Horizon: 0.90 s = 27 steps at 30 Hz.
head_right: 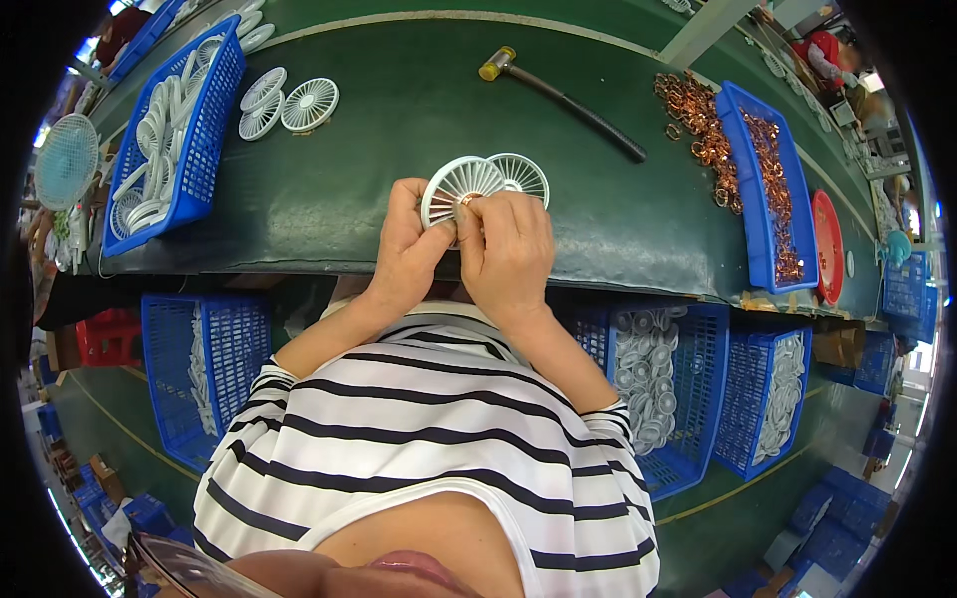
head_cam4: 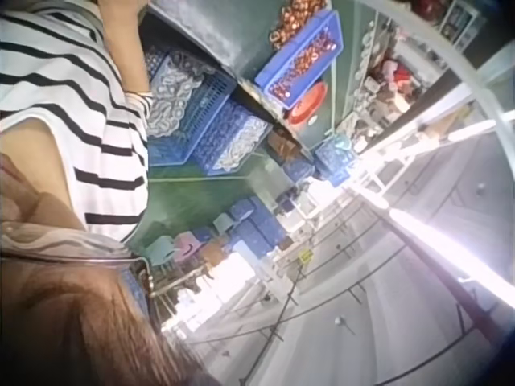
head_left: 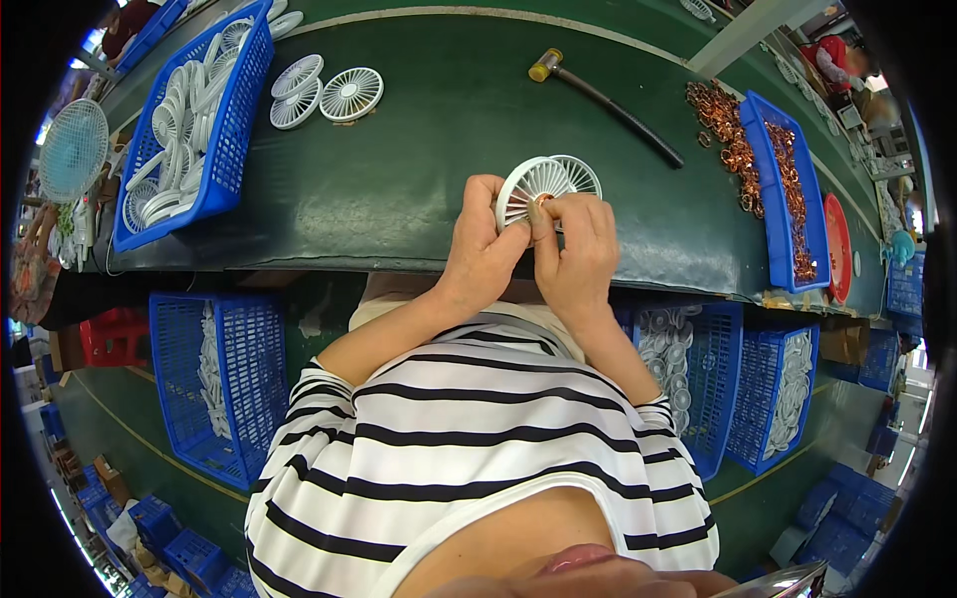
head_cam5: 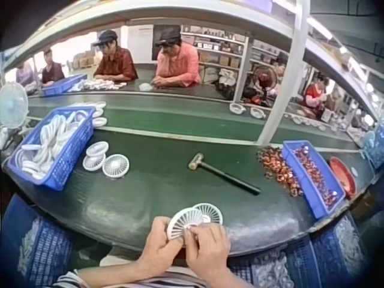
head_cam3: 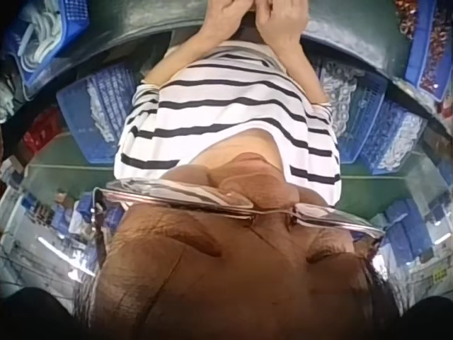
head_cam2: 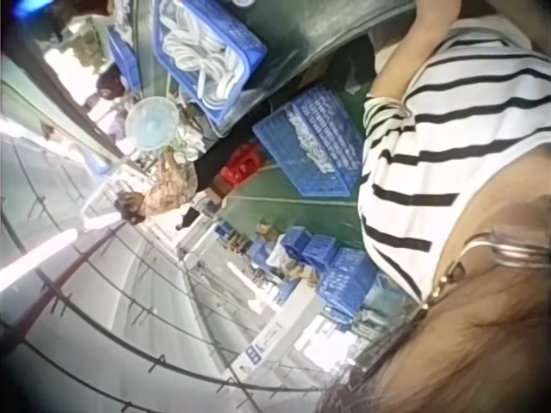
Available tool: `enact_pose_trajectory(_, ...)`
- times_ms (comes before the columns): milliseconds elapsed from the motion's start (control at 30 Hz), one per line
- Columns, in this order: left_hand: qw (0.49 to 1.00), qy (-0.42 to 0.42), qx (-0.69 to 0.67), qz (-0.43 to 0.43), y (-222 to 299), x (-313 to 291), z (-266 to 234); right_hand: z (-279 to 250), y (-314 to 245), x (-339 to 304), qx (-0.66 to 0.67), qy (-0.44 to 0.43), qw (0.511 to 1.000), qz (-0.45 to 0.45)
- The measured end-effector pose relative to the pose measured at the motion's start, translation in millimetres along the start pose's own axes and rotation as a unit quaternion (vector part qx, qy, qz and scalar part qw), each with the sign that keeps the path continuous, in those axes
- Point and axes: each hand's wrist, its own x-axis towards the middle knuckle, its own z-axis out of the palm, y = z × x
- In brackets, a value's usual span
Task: Assemble metal components onto plastic fan guards using a small hammer.
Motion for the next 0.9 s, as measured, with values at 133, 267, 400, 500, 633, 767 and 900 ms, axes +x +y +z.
enact_pose_trajectory(133,0.976,-0.047,-0.197,-0.085,3,4,-3,-3,4,3,-0.004,0.113,0.992,-0.051)
enact_pose_trajectory(267,0.929,-0.136,-0.307,-0.154,21,1,-14,-30,22,10,0.08,-0.023,0.985,-0.153)
enact_pose_trajectory(400,0.963,-0.135,-0.196,-0.127,14,-3,-10,-35,33,10,0.26,-0.118,0.951,-0.121)
enact_pose_trajectory(500,0.979,-0.148,-0.102,-0.098,14,-3,-10,-39,48,6,0.404,-0.2,0.891,-0.059)
enact_pose_trajectory(633,0.985,-0.042,0.144,0.084,4,2,-20,-55,107,11,0.223,-0.027,0.956,0.191)
enact_pose_trajectory(767,0.907,0.094,0.337,0.236,-1,18,-31,-96,220,15,-0.285,0.129,0.914,0.258)
enact_pose_trajectory(900,0.825,0.026,0.495,0.272,-20,27,-40,-121,272,18,-0.376,0.011,0.839,0.393)
